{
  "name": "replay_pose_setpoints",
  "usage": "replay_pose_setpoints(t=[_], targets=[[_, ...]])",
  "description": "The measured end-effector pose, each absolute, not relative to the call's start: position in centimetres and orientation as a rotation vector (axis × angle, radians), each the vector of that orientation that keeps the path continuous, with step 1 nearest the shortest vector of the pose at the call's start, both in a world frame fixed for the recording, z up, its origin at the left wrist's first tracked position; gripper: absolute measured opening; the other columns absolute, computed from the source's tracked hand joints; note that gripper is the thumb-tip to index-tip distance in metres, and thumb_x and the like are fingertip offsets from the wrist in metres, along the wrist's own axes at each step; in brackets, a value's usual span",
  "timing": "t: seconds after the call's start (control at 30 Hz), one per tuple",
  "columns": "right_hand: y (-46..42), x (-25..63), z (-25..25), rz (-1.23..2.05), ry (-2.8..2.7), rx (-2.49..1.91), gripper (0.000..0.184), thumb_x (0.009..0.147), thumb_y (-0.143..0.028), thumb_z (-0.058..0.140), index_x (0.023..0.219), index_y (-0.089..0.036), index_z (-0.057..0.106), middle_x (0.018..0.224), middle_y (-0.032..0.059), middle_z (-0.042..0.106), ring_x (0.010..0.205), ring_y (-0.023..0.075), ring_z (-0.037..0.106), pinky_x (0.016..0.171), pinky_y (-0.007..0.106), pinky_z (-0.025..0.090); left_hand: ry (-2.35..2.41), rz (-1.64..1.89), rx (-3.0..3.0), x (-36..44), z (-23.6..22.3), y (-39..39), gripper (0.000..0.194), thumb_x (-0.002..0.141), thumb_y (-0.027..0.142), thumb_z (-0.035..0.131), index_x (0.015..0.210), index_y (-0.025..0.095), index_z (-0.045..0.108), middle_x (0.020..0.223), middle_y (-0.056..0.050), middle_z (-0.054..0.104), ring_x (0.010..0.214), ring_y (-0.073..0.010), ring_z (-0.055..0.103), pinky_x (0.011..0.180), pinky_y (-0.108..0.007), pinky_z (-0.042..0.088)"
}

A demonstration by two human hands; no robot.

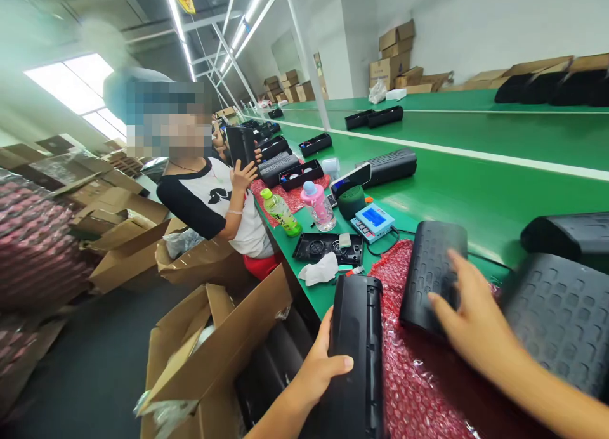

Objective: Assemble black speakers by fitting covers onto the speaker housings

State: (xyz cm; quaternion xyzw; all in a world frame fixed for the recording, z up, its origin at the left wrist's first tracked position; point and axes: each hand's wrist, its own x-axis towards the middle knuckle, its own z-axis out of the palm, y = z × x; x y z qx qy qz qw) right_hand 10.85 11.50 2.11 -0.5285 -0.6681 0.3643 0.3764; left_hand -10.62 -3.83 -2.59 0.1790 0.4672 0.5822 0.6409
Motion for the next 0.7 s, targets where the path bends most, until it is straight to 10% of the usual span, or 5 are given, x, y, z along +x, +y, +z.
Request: replay_pose_setpoints(t=[0.2,0.33,0.7], targets=[[1.7,8.2,0.7,1.935,-1.604,-1.266,0.071,0.079,-0.053,0.062,0.138,-0.016,0.046,0.116,0.0146,0.065,0.100,0.0283,0.067,0.092,0.040,0.056,1.059,1.367,0.466,-10.5,-2.9,-3.9,0.108,0.057,0.017,0.080,0.148,0.022,0.021,0.141,-0.012,0.054,0.121,-0.0279,0.058,0.102,-0.039,0.044],[1.7,5.6,-0.8,2.080,-1.309,-1.297,0.092,0.067,-0.053,0.065,0.143,-0.010,0.037,0.133,0.0180,0.058,0.125,0.0324,0.054,0.108,0.043,0.045,1.043,1.381,0.454,-10.5,-2.9,-3.8,0.106,0.058,0.018,0.080,0.148,0.024,0.023,0.138,-0.012,0.057,0.113,-0.0279,0.062,0.098,-0.041,0.047],[1.7,3.3,0.2,2.026,-1.277,-1.093,0.077,0.078,-0.052,0.048,0.143,-0.014,0.035,0.140,0.0164,0.050,0.140,0.0281,0.038,0.118,0.047,0.031,1.101,1.422,0.507,-9.9,-1.0,-3.8,0.109,0.057,0.025,0.085,0.150,0.027,0.028,0.143,-0.011,0.054,0.125,-0.0325,0.056,0.102,-0.043,0.047]])
